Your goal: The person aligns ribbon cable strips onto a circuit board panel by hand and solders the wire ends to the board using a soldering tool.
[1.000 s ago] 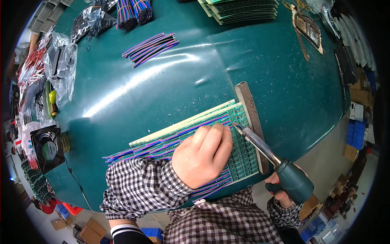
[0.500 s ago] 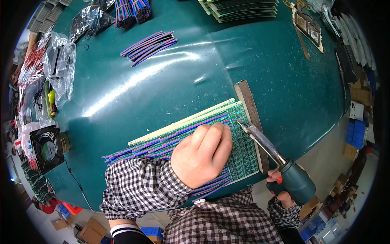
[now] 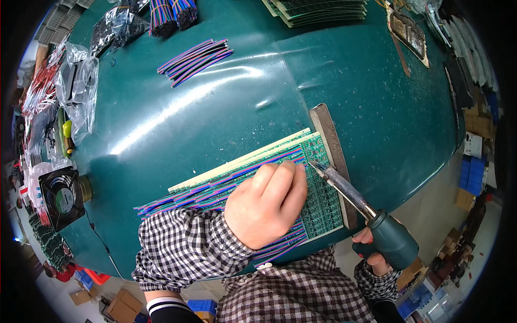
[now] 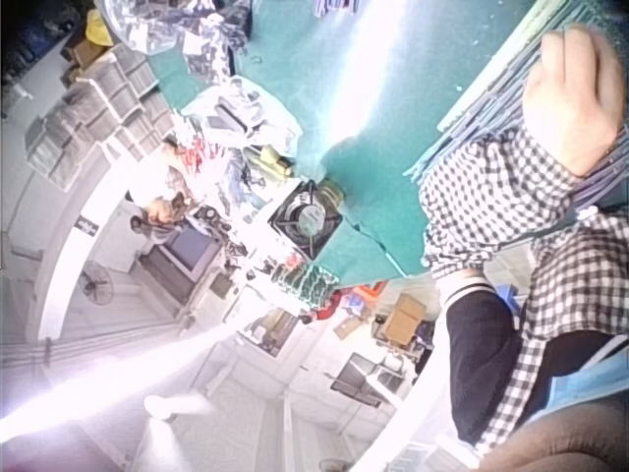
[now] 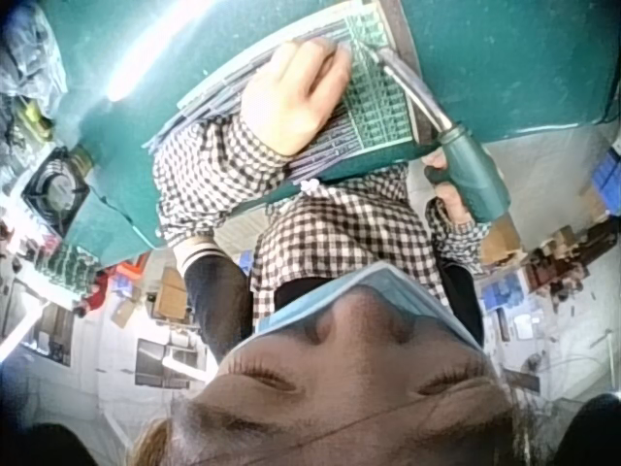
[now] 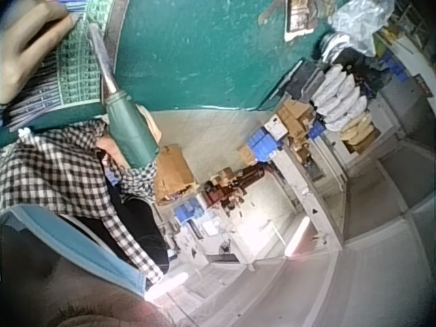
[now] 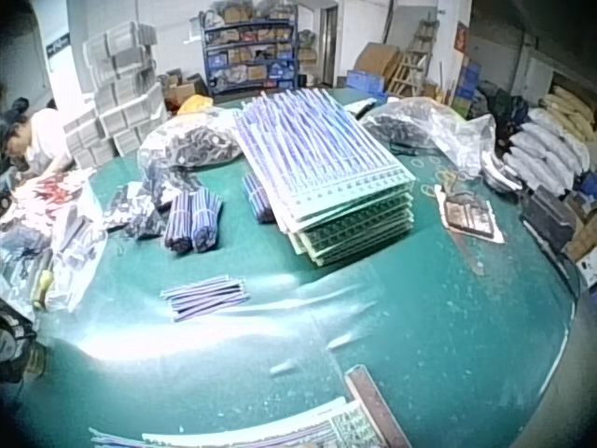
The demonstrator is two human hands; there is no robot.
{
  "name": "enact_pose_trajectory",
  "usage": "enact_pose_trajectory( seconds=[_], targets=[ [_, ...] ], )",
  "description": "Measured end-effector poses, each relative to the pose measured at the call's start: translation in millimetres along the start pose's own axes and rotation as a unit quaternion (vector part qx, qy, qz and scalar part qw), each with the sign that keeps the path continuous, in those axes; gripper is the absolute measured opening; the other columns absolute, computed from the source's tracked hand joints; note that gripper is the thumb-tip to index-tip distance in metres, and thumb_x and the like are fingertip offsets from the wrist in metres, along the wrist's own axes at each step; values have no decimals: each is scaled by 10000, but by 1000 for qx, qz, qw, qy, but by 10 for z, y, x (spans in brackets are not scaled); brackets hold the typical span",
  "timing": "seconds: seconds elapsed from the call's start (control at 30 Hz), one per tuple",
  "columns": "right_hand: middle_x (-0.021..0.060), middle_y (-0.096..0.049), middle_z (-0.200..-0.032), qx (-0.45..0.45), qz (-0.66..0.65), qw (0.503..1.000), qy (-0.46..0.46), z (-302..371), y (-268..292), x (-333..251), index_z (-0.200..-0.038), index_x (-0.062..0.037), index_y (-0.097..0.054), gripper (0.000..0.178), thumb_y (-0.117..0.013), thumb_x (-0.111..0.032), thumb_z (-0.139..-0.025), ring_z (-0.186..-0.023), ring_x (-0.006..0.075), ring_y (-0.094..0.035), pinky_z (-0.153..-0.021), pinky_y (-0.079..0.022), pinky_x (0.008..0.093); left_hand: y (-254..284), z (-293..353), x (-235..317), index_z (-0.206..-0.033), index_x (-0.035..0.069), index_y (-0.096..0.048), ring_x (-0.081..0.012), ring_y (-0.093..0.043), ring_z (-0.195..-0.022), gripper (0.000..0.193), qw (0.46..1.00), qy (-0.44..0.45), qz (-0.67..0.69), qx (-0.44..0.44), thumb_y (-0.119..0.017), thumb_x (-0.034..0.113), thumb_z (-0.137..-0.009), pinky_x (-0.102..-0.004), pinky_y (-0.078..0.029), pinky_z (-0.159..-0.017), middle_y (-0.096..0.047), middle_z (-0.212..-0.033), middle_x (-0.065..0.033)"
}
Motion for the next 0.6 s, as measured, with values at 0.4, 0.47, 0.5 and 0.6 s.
enact_pose_trajectory(
  seconds=[0.4,0.47,0.5,0.6],
  targets=[
    [20,-781,-858,4,24,1000,-2,-12,-5,-42,-888,-91,-804,630,-835,-703,-738,-774,261,-737,-757,-589,400,-10,-1,28,-1126,-49,-735,-242,-657,-867,387,1000,-7,-9,1,-714,44,-751,-330,-568,-732,-637,-1065,-130],
    [24,-781,-857,1,20,1000,-3,-23,-8,-48,-890,-90,-804,628,-836,-699,-742,-775,262,-737,-758,-590,400,-22,3,19,-1122,-47,-736,-241,-657,-869,385,1000,-7,-11,2,-715,44,-749,-329,-568,-731,-638,-1065,-129],
    [27,-781,-855,-2,15,1000,-3,-24,-12,-49,-892,-88,-804,625,-837,-695,-746,-776,262,-738,-759,-590,400,-29,14,25,-1105,-39,-726,-219,-650,-893,381,999,-19,-30,10,-695,80,-744,-304,-556,-728,-638,-1069,-114],
    [31,-781,-848,3,18,1000,-3,-21,-16,-48,-913,-75,-804,632,-842,-686,-751,-770,249,-738,-765,-588,394,-29,24,40,-1085,-30,-716,-196,-642,-919,377,998,-31,-51,17,-677,116,-739,-278,-543,-725,-636,-1070,-99]
  ],
)
Point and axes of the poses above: each hand's wrist, its own z-axis away from the middle knuckle, its own y-axis out of the back of the hand, x = y × z, the point moved 10 cm from there along -z, towards the middle knuckle
